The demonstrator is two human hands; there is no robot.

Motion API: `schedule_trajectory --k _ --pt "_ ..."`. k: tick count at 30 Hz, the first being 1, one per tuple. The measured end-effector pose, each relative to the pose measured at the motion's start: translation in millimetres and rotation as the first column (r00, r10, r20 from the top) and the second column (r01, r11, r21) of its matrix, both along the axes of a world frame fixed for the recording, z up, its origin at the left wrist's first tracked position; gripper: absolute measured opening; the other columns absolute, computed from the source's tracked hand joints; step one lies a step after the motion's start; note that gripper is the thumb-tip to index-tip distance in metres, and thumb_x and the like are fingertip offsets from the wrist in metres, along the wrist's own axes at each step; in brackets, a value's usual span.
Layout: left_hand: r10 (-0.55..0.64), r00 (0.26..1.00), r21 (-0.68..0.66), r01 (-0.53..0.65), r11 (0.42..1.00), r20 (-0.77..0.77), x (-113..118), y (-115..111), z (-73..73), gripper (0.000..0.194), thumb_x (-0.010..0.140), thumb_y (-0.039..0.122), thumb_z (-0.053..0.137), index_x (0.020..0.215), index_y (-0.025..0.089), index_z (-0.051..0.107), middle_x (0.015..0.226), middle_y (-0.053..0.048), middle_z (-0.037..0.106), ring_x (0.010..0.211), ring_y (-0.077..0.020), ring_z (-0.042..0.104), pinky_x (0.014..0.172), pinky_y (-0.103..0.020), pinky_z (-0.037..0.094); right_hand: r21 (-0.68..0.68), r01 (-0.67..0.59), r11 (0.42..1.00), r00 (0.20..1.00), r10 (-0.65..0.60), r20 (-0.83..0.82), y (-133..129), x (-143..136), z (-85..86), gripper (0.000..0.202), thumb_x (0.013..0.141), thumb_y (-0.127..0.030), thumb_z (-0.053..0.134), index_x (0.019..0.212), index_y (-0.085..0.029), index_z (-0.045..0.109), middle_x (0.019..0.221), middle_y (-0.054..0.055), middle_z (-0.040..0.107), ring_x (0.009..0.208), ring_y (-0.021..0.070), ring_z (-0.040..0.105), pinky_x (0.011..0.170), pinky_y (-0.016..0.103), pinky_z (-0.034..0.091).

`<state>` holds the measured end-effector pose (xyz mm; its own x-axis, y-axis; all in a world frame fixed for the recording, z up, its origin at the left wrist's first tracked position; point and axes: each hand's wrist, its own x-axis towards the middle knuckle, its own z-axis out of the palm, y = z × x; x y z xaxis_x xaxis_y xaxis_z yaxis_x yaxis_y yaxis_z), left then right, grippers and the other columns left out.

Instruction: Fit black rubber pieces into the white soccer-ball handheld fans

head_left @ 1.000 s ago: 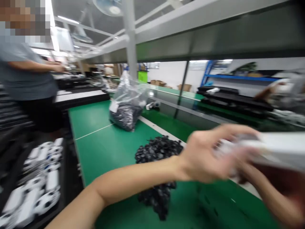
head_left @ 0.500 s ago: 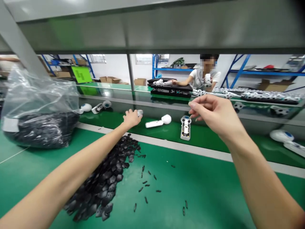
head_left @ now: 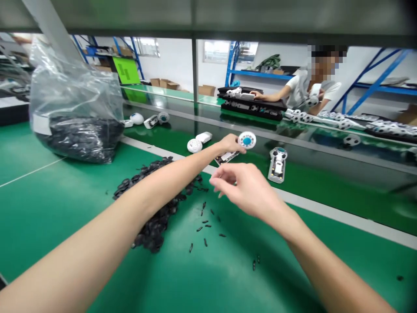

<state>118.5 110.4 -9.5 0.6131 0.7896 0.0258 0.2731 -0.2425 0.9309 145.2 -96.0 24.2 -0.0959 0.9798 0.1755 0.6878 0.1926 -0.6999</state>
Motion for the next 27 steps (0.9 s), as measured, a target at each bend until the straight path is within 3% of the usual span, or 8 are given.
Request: schedule_trajectory --k 8,14,18,20,22,24,26,27 --pt "0.061 0.900 -0.193 0.027 0.981 0.432 -80.2 -18.4 51.6 0.014 0.088 0.016 0.083 0.089 0.011 0.071 0.089 -0.010 0.074 0.078 -0.0149 0.070 0.074 -0.031 0.057 -0.072 -0.206 0.976 0.946 0.217 0.240 24.9 -43.5 -37.4 0.009 0.096 -0.024 0.078 0.102 -0.025 0.084 0.105 0.005 0.084 0.098 0.0280 0.077 0.077 0.035 0.052" --pt "0.254 0.811 -0.380 -0.042 0.924 0.527 -129.5 -40.1 56.0 0.041 0.073 0.033 0.100 0.082 0.017 0.064 0.070 -0.003 0.060 0.065 -0.0159 0.060 0.064 -0.034 0.054 -0.125 -0.205 0.971 0.934 0.232 0.271 41.5 -57.2 -45.0 0.009 0.093 -0.023 0.082 0.101 -0.024 0.082 0.100 0.004 0.083 0.089 0.0251 0.075 0.069 0.033 0.045" --pt "0.236 0.756 -0.393 0.031 0.919 0.610 -141.4 -47.2 59.5 0.037 0.087 0.046 0.088 0.089 0.019 0.063 0.070 -0.001 0.057 0.063 -0.0145 0.057 0.065 -0.033 0.054 -0.138 -0.193 0.971 0.940 0.224 0.257 37.8 -51.7 -51.0 0.008 0.090 -0.022 0.084 0.088 -0.024 0.078 0.085 -0.002 0.080 0.078 0.0192 0.072 0.065 0.029 0.044" --pt "0.240 0.749 -0.378 0.015 0.926 0.618 -143.6 -51.7 63.1 0.036 0.091 0.048 0.083 0.091 0.018 0.063 0.072 -0.002 0.059 0.064 -0.0142 0.057 0.066 -0.031 0.053 0.011 -0.242 0.970 0.944 0.232 0.233 28.4 -45.4 -54.0 0.011 0.093 -0.023 0.083 0.086 -0.023 0.075 0.085 -0.002 0.079 0.076 0.0174 0.072 0.067 0.028 0.047" --pt "0.249 0.741 -0.381 0.010 0.924 0.623 -144.4 -57.1 66.2 0.034 0.090 0.044 0.084 0.093 0.017 0.064 0.078 -0.005 0.065 0.070 -0.0160 0.061 0.069 -0.031 0.053 0.337 -0.301 0.892 0.943 0.227 0.244 14.8 -38.4 -53.4 0.008 0.098 -0.022 0.078 0.091 -0.022 0.074 0.088 0.001 0.080 0.075 0.0166 0.073 0.067 0.028 0.051" --pt "0.237 0.732 -0.363 0.016 0.932 0.639 -143.9 -63.4 67.6 0.033 0.086 0.039 0.086 0.096 0.016 0.065 0.085 -0.008 0.070 0.078 -0.0188 0.065 0.072 -0.032 0.054 0.640 -0.353 0.683 0.931 0.188 0.313 -0.2 -32.3 -46.2 0.008 0.101 -0.015 0.070 0.097 -0.021 0.074 0.090 0.003 0.081 0.075 0.0166 0.074 0.068 0.028 0.055" --pt "0.201 0.733 -0.305 0.008 0.952 0.649 -142.7 -70.3 66.9 0.033 0.084 0.035 0.087 0.101 0.015 0.066 0.087 -0.009 0.071 0.082 -0.0195 0.067 0.075 -0.033 0.054 0.759 -0.415 0.503 0.906 0.147 0.398 -13.6 -28.0 -33.3 0.015 0.099 -0.007 0.067 0.099 -0.019 0.076 0.089 0.004 0.082 0.076 0.0177 0.076 0.067 0.030 0.058" --pt "0.190 0.738 -0.271 -0.010 0.963 0.648 -141.8 -73.8 65.7 0.034 0.084 0.033 0.087 0.104 0.015 0.065 0.087 -0.008 0.070 0.081 -0.0188 0.067 0.075 -0.033 0.053 0.768 -0.444 0.461 0.891 0.137 0.433 -19.0 -26.7 -25.8 0.017 0.098 -0.005 0.066 0.099 -0.018 0.077 0.089 0.005 0.083 0.076 0.0187 0.077 0.067 0.030 0.059"
